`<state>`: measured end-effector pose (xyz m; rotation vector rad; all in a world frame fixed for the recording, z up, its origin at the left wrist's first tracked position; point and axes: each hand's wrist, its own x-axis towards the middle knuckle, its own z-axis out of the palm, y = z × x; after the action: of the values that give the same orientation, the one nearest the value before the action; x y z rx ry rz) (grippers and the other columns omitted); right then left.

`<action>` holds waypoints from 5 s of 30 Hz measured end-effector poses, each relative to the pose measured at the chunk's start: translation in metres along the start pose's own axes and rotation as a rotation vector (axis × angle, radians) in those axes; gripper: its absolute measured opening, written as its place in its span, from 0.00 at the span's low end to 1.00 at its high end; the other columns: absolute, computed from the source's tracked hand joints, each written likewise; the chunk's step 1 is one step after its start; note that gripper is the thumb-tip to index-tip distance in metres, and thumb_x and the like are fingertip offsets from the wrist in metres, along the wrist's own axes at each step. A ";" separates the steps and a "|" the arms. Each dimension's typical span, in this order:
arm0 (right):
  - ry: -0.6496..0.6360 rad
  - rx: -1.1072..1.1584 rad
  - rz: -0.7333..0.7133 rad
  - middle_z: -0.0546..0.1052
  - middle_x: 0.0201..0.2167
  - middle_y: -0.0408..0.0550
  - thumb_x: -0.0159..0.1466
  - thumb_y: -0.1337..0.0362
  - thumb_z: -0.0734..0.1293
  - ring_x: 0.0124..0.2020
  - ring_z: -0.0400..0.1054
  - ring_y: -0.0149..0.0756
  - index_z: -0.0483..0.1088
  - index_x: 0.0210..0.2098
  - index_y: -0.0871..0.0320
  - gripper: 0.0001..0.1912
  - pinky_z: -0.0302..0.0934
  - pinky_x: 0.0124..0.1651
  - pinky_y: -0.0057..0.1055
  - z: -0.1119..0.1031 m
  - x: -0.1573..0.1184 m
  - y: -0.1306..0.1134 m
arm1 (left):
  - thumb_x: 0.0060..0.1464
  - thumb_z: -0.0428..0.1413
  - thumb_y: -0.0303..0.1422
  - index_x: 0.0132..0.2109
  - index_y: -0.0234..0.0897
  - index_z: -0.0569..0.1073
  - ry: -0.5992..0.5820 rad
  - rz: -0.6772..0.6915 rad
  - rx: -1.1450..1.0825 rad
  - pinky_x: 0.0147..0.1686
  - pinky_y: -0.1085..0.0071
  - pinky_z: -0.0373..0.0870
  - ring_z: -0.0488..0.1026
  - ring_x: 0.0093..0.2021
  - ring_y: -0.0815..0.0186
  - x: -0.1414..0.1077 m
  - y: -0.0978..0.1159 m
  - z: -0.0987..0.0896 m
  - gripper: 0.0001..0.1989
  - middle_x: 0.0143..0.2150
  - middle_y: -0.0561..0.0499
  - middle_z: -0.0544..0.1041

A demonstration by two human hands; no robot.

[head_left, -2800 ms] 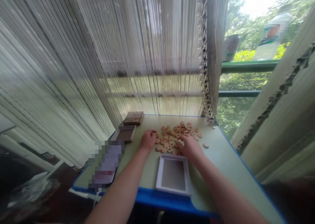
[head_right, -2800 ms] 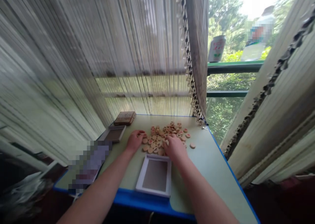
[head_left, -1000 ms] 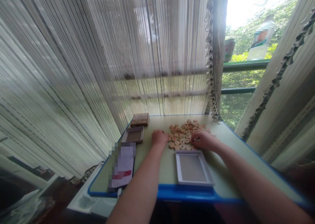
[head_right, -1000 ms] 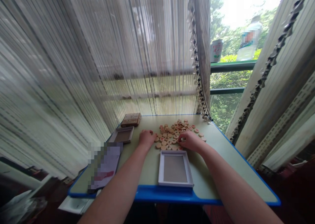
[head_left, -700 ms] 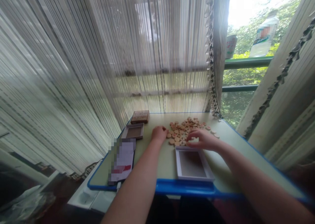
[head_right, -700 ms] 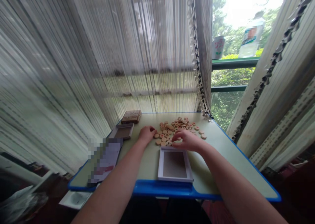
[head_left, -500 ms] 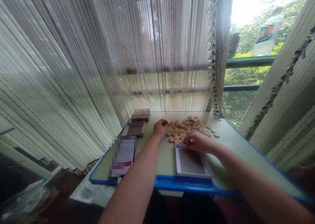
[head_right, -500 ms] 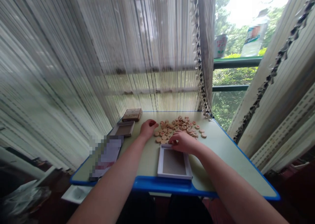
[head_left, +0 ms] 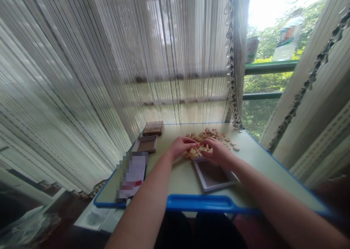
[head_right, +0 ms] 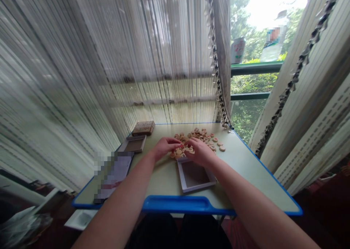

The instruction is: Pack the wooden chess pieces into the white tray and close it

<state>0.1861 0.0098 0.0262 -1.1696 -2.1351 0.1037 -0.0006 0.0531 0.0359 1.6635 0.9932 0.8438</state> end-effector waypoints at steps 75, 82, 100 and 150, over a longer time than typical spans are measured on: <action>-0.295 -0.032 -0.129 0.74 0.30 0.47 0.57 0.58 0.64 0.32 0.66 0.32 0.75 0.32 0.55 0.10 0.59 0.36 0.26 0.007 -0.008 -0.005 | 0.42 0.53 0.33 0.22 0.31 0.75 -0.082 -0.003 0.450 0.19 0.75 0.53 0.60 0.17 0.73 -0.001 -0.017 -0.001 0.10 0.15 0.55 0.66; -0.321 -0.021 -0.118 0.74 0.29 0.47 0.57 0.57 0.64 0.30 0.66 0.32 0.75 0.33 0.55 0.11 0.58 0.35 0.26 0.004 -0.006 -0.005 | 0.44 0.51 0.36 0.24 0.32 0.75 0.130 0.078 0.627 0.20 0.75 0.53 0.62 0.20 0.72 0.005 -0.017 -0.001 0.13 0.16 0.54 0.67; -0.123 0.009 0.046 0.74 0.29 0.47 0.58 0.57 0.60 0.26 0.64 0.30 0.73 0.38 0.57 0.15 0.57 0.31 0.26 0.006 0.006 0.005 | 0.56 0.44 0.42 0.38 0.35 0.76 0.642 0.078 0.484 0.40 0.72 0.65 0.72 0.40 0.65 0.033 -0.045 -0.017 0.20 0.40 0.46 0.77; -0.371 0.203 0.491 0.69 0.17 0.43 0.48 0.57 0.68 0.17 0.56 0.25 0.76 0.30 0.60 0.14 0.50 0.18 0.24 0.034 0.120 0.026 | 0.49 0.51 0.46 0.41 0.42 0.78 0.313 -0.036 0.721 0.42 0.69 0.64 0.71 0.43 0.59 0.050 -0.045 -0.035 0.18 0.41 0.47 0.77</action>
<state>0.1415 0.1262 0.0541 -1.6208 -2.0259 0.7921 -0.0203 0.1203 0.0056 2.1337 1.6806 0.7819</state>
